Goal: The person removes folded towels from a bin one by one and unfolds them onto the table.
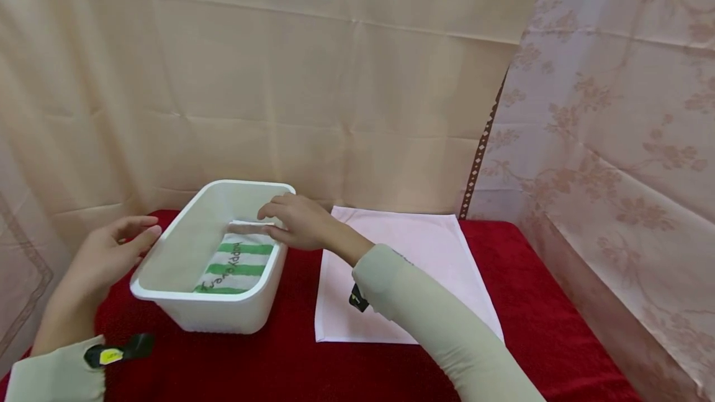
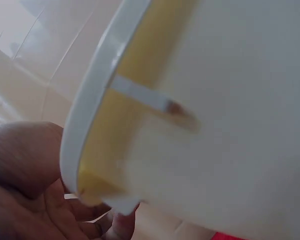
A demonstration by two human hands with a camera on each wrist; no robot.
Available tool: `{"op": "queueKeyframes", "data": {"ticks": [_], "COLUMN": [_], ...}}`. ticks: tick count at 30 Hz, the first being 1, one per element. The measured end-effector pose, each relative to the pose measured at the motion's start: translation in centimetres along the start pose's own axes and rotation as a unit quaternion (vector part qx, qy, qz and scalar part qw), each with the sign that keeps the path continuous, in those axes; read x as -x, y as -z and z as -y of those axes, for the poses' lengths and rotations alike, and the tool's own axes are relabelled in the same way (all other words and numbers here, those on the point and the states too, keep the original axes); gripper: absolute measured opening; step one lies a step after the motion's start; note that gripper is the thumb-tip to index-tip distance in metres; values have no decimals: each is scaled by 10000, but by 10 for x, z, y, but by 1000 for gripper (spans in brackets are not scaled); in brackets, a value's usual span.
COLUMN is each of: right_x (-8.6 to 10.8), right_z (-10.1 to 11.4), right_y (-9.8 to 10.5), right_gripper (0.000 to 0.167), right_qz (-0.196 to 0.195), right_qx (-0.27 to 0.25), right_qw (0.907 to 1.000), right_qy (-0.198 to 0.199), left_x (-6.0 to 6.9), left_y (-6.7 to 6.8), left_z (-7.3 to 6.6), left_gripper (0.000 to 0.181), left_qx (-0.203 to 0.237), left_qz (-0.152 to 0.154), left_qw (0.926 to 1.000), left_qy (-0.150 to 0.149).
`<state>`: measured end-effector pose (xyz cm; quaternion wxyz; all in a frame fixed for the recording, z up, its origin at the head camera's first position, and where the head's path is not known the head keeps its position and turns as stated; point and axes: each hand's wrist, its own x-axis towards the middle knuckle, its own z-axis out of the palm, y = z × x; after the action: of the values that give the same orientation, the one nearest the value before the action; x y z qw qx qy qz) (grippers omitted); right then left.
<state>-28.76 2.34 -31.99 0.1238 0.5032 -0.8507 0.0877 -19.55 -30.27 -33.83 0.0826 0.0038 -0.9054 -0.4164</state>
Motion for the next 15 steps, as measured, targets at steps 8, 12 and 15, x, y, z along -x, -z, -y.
{"op": "queueKeyframes", "data": {"ticks": [8,12,15], "right_x": [-14,-24,-35], "right_z": [7,11,13], "right_y": [2,2,1], "right_gripper": [26,26,26], "right_qz": [98,155,143], "right_qx": [84,264,349], "right_qw": [9997,9986,9977], "right_qy": [192,426,557], "left_x": [1,5,3], "left_y": [7,11,13], "left_z": [13,19,21], "left_gripper": [40,11,17], "left_qx": [660,1080,1267], "left_qz": [326,651,748], "left_qw": [9972,9917,9888], "left_qy": [95,235,234]}}
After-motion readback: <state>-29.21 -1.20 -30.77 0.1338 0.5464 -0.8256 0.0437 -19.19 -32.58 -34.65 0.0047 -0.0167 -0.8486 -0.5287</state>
